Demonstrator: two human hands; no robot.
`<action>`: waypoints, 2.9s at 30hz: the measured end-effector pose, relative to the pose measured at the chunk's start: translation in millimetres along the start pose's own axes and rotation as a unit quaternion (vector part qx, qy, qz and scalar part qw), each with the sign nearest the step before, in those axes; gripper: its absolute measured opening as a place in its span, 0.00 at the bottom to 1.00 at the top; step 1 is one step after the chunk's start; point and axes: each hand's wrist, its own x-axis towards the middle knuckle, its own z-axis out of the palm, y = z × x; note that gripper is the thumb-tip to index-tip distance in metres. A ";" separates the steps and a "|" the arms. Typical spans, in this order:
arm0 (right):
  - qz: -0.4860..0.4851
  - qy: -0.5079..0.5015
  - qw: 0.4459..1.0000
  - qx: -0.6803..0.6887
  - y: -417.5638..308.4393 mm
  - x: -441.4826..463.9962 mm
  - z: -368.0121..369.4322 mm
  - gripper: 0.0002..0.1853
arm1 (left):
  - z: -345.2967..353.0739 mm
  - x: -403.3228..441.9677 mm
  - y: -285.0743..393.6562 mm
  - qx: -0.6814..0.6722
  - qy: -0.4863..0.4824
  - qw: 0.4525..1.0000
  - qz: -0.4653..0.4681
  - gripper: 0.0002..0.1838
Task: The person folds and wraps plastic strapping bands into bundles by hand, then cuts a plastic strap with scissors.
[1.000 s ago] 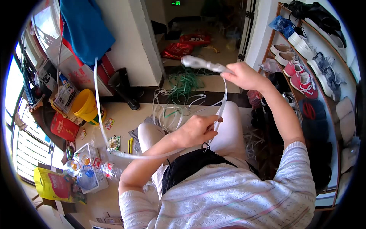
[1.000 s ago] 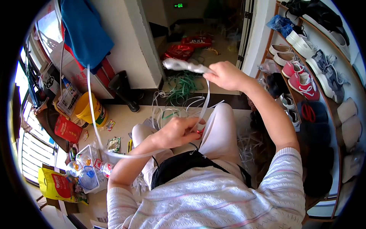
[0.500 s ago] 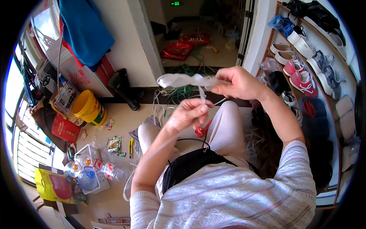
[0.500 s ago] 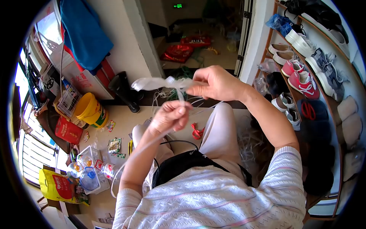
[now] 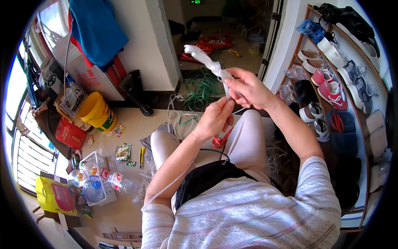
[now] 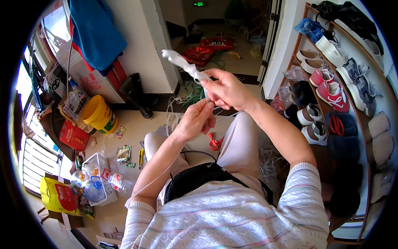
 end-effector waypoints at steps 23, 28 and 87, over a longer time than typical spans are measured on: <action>0.010 -0.192 0.980 0.044 -3.6 -38.1 -3.0 0.10 | -35.4 -21.1 -17.3 -0.272 -0.191 0.943 -0.029 0.09; 0.032 0.056 0.990 -0.122 12.3 -8.1 -3.8 0.12 | 4.8 -22.3 -7.1 -0.101 -0.139 0.982 -0.079 0.13; -0.067 0.098 0.922 -0.369 78.5 12.8 -27.1 0.12 | -27.8 -47.8 12.3 0.485 0.196 0.814 0.253 0.08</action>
